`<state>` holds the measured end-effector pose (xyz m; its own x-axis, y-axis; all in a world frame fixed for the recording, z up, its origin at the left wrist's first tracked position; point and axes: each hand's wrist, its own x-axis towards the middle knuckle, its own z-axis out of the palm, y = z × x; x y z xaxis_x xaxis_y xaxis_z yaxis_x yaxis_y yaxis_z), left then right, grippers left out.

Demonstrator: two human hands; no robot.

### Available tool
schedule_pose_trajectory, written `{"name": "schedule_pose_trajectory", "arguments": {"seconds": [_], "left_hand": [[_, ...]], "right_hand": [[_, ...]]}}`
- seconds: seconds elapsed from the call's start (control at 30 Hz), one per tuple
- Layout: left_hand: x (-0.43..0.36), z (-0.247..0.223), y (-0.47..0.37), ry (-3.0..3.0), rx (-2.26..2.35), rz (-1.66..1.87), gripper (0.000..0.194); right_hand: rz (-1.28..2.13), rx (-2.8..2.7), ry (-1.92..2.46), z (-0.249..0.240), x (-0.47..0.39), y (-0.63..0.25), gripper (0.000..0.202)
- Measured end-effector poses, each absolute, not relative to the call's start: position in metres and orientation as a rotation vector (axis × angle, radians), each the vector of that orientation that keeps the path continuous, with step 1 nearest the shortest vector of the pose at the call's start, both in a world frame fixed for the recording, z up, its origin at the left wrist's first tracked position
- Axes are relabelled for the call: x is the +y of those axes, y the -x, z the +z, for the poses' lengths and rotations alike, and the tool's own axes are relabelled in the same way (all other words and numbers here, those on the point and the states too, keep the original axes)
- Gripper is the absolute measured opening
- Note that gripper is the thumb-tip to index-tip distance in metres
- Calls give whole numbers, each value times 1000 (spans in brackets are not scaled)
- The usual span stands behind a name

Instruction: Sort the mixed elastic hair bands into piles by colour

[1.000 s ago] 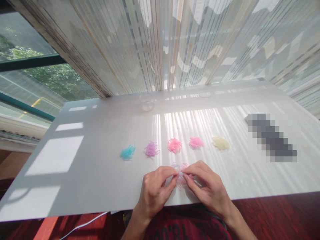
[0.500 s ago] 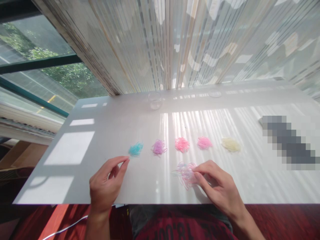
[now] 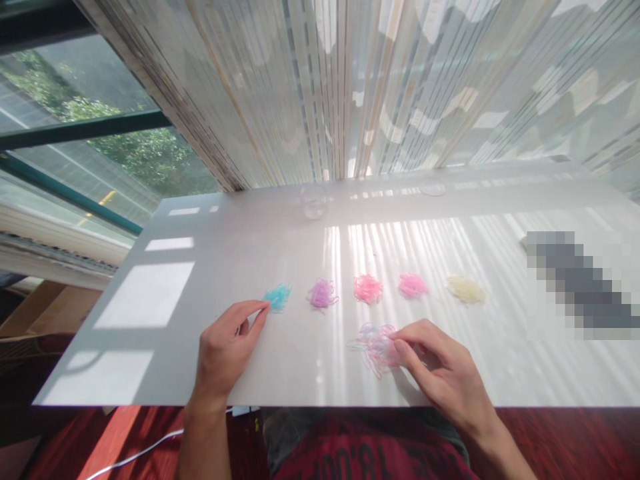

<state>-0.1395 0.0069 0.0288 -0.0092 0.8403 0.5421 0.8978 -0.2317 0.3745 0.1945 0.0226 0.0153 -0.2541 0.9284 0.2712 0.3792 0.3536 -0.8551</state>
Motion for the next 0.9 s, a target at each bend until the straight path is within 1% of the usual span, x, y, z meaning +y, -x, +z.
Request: {"name": "schedule_pose_trajectory", "arguments": {"seconds": [0.3,0.63,0.8,0.9], "left_hand": [[4,17,130,2211,-1897,-1002,9],[1,13,128,2087,-1923,-864,6],[-8,21,114,2111,-1920,-987,7],[-13,27,85,2306,-1910,-1115,8]], "right_hand": [[890,-1812,1166,13,23,-195,9],[888,-1801,1167,15,24,-194,12],[865,-1812,1170,16,23,-193,12],[832,-1826,1175,16,23,-193,12]]}}
